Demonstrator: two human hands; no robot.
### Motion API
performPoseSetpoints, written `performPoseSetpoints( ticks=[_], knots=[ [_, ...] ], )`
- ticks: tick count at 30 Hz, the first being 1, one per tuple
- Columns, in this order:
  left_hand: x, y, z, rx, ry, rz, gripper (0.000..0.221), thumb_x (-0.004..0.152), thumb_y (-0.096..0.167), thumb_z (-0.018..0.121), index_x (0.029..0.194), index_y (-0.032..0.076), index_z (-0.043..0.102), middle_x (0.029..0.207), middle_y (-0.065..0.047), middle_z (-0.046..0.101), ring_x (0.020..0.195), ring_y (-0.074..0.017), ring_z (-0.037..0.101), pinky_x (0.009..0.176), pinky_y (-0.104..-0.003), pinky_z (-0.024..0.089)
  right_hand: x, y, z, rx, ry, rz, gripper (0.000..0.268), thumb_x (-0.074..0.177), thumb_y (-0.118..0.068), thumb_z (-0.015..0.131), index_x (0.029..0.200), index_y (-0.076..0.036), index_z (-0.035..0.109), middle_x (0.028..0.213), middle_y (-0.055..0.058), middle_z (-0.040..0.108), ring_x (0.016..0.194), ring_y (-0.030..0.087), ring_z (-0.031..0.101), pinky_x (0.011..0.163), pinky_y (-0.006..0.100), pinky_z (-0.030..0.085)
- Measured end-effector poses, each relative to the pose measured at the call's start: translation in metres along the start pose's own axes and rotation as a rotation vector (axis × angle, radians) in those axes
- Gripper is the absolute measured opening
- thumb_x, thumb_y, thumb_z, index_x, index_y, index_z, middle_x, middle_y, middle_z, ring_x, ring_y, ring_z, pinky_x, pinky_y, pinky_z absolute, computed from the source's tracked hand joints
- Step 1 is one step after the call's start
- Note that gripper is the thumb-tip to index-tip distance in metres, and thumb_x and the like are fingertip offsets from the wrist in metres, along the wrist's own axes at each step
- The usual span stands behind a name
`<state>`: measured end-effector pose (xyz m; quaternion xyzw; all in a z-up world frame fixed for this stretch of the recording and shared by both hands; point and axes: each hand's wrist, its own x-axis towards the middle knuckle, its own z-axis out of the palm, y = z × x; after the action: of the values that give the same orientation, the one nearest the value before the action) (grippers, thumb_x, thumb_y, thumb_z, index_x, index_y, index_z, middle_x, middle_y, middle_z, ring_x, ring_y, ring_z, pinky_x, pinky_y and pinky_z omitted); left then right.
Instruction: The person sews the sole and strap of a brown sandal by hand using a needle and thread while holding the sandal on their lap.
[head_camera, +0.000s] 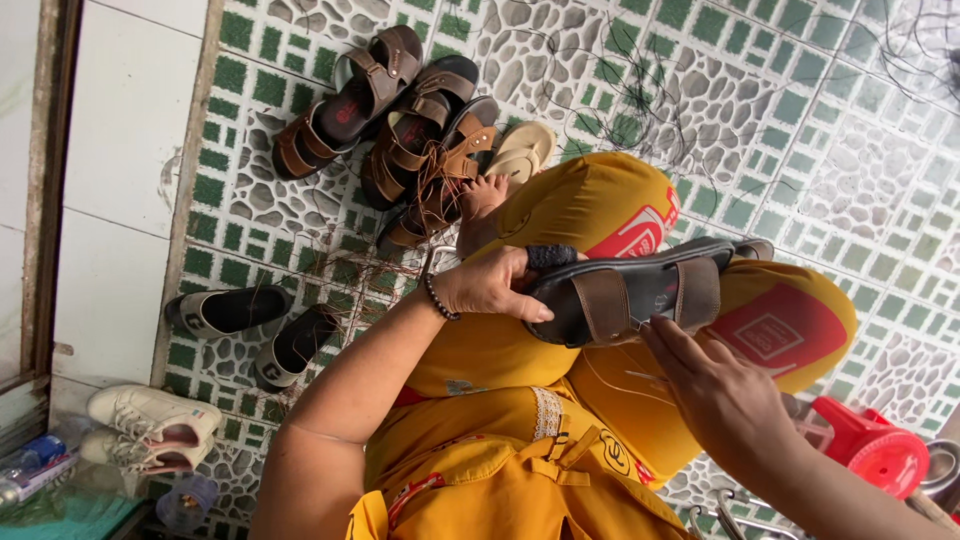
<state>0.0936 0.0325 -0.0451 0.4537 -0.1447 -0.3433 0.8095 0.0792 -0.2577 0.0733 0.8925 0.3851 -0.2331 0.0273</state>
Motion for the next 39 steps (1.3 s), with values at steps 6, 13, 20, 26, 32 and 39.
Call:
performPoseSetpoints(
  ticks=[6,13,20,26,32,39],
  knots=[
    [0.007,0.045,0.006,0.162,0.021,0.104,0.045,0.082,0.024,0.065,0.118,-0.001,0.055,0.099,-0.003,0.064,0.086,-0.0134,0.06,0.076,-0.024,0.051,-0.013,-0.015,-0.002,-0.033,0.368,-0.175,0.036,0.087,-0.008,0.06,0.122,-0.005,0.055,0.133,0.012,0.052,0.063,0.015,0.047,0.05,0.031,0.047],
    [0.022,0.064,-0.046,0.363,0.137,-0.092,0.068,0.083,0.07,0.033,0.096,0.016,0.073,0.053,0.01,0.02,0.045,-0.0058,0.024,0.065,-0.015,0.033,0.031,-0.045,-0.03,1.061,0.47,-0.341,0.014,0.083,-0.02,0.065,0.087,-0.007,0.065,0.083,0.003,0.069,0.07,0.012,0.069,0.063,0.021,0.056],
    [0.026,0.025,-0.05,0.452,0.382,-0.251,0.126,0.057,0.09,0.005,0.149,0.003,0.012,0.157,-0.016,0.01,0.146,-0.0263,0.005,0.116,-0.04,0.002,-0.039,0.016,0.067,1.14,0.146,0.024,0.026,0.078,-0.032,0.07,0.09,-0.01,0.064,0.065,-0.002,0.07,0.046,0.003,0.047,0.041,0.019,0.037],
    [0.042,0.003,-0.032,0.373,0.156,-0.161,0.099,0.067,0.086,0.01,0.071,0.009,0.072,0.056,-0.003,0.052,0.058,-0.0112,0.05,0.067,-0.022,0.04,-0.068,0.005,0.074,0.944,0.373,0.33,0.016,0.081,-0.027,0.066,0.088,-0.013,0.066,0.074,-0.006,0.071,0.044,0.0,0.041,0.043,0.017,0.034],
    [0.059,0.01,-0.019,1.122,0.647,-0.193,0.088,0.076,0.077,0.005,0.095,0.028,0.076,0.07,-0.007,0.071,0.058,-0.0138,0.064,0.04,-0.027,0.024,-0.046,-0.032,0.046,0.881,0.385,-0.087,0.021,0.079,-0.032,0.07,0.077,-0.011,0.065,0.079,0.0,0.065,0.07,0.01,0.069,0.06,0.021,0.058],
    [0.125,0.036,0.001,1.145,0.5,0.397,0.061,0.092,0.046,0.047,0.076,-0.01,0.063,0.131,-0.023,0.05,0.115,-0.0356,0.055,0.1,-0.047,0.044,-0.126,-0.025,0.144,1.253,-0.01,0.282,0.038,0.08,-0.043,0.067,0.068,-0.008,0.074,0.068,0.003,0.069,0.061,0.012,0.069,0.053,0.027,0.054]
  ],
)
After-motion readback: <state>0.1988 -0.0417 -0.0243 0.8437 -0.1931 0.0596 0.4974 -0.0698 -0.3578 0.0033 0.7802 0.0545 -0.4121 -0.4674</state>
